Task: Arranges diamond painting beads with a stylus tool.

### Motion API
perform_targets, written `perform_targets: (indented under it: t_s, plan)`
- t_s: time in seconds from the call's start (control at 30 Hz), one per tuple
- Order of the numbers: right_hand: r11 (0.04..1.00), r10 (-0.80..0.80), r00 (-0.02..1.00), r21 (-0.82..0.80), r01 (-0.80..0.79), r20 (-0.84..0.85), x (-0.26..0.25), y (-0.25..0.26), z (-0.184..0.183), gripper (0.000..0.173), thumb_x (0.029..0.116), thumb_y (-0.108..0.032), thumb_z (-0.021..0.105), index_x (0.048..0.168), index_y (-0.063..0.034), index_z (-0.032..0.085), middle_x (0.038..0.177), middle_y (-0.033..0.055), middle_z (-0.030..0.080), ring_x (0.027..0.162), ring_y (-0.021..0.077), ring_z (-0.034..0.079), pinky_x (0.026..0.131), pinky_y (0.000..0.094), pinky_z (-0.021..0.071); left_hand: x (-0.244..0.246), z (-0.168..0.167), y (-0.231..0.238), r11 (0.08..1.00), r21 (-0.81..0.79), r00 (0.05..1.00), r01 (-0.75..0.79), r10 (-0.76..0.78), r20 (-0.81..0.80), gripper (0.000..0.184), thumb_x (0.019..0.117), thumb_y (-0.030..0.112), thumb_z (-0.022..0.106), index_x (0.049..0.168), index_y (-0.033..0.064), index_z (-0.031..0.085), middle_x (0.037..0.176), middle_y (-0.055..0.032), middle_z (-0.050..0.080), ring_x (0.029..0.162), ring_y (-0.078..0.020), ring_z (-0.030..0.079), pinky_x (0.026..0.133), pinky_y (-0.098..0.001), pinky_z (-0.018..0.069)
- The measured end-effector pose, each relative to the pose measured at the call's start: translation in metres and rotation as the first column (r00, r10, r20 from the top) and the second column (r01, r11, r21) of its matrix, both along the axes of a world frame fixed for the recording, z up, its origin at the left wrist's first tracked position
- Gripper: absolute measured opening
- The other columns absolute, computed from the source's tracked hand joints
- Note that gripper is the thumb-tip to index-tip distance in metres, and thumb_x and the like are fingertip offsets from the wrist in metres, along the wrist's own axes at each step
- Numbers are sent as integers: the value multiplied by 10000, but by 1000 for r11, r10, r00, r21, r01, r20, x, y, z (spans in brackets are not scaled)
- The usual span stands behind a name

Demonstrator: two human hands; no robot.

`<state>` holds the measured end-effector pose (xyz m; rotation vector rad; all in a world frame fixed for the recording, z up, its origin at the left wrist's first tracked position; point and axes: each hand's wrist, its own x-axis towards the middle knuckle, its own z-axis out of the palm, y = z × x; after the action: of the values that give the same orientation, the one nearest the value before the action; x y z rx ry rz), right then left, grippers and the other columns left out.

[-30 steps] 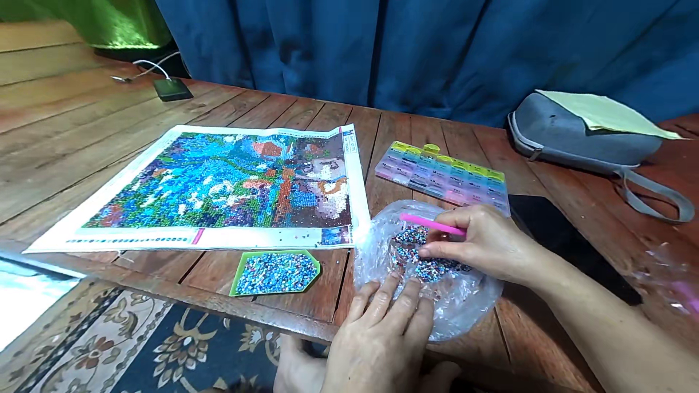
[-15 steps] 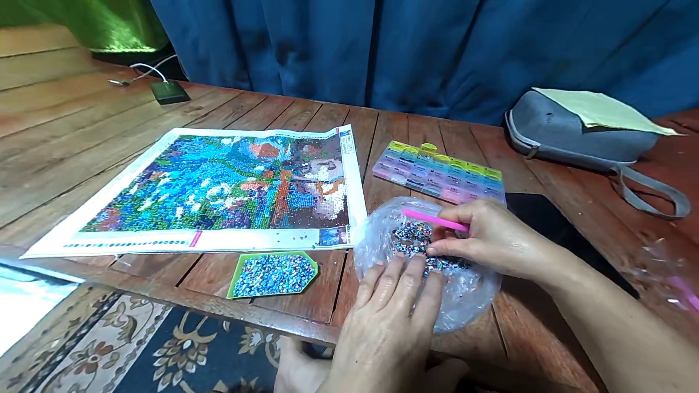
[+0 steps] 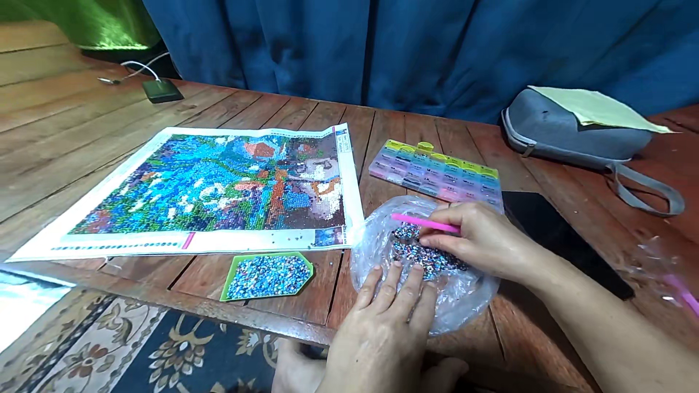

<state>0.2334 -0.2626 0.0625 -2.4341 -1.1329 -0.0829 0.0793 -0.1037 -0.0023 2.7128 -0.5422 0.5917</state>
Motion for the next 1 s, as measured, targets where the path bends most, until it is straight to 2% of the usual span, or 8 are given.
perform_targets:
  t_s: [0.13,0.27,0.43,0.53,0.7,0.8,0.9,1.0]
  plan:
    - [995,-8,1000,101,8,1,2,-2,1,95,892,-218,747,814,-163,749,702,-76,642,616,21,559,576,243,450,-1,-1,-1,1000,-1,1000,-7,7,-4,648,952,614,532,1359,128,667,1442,-80,627,1377,-307,558,1137,-557,422]
    - [1000,15,998,-10,-15,-54,-7,6,0,26,864,-126,798,884,-130,781,798,-7,695,753,131,640,708,381,519,-1,-2,-1,1000,-1,1000,-5,5,10,637,948,605,543,1348,126,675,1430,-82,636,1366,-306,568,1135,-543,426]
    - [995,49,998,89,-53,44,-8,8,-4,60,852,-183,736,881,-177,788,767,-76,656,700,30,596,640,244,493,-1,-2,-1,1000,-1,1000,-11,11,19,631,955,603,533,1351,131,671,1434,-76,634,1375,-299,559,1139,-539,422]
    - [997,75,997,-17,-76,-32,-11,10,-3,26,878,-166,761,880,-151,782,772,-33,675,735,98,632,676,343,513,-1,-3,-1,1000,1,999,-10,10,37,629,953,602,533,1342,129,676,1426,-80,639,1366,-303,567,1137,-536,423]
    - [985,32,995,174,-15,-97,-4,3,3,61,818,-124,785,799,-150,733,720,-72,642,633,14,566,569,210,453,-1,-4,-1,1000,7,999,-12,12,36,623,960,601,524,1349,138,672,1434,-73,633,1373,-294,562,1141,-531,424]
    - [940,-10,981,334,75,-192,-4,4,6,105,873,-138,756,793,-142,688,661,-68,617,552,8,521,495,179,399,-1,-4,-1,1000,-2,999,-8,8,33,621,965,598,523,1349,134,671,1433,-76,634,1367,-296,567,1135,-536,429]
    - [875,-6,949,458,158,-316,-6,7,9,185,1017,-174,576,848,-134,641,637,-78,513,491,-16,414,451,135,325,-2,-5,-1,1000,-1,999,-7,7,39,624,963,602,524,1340,129,676,1429,-77,637,1368,-294,567,1139,-527,428]
    - [832,26,902,510,220,-431,-8,8,13,310,1088,-192,387,968,-126,665,763,-74,583,584,-13,496,544,126,428,-2,-5,0,1000,-20,999,-7,8,37,609,962,591,536,1332,130,682,1423,-87,640,1362,-305,571,1137,-528,429]
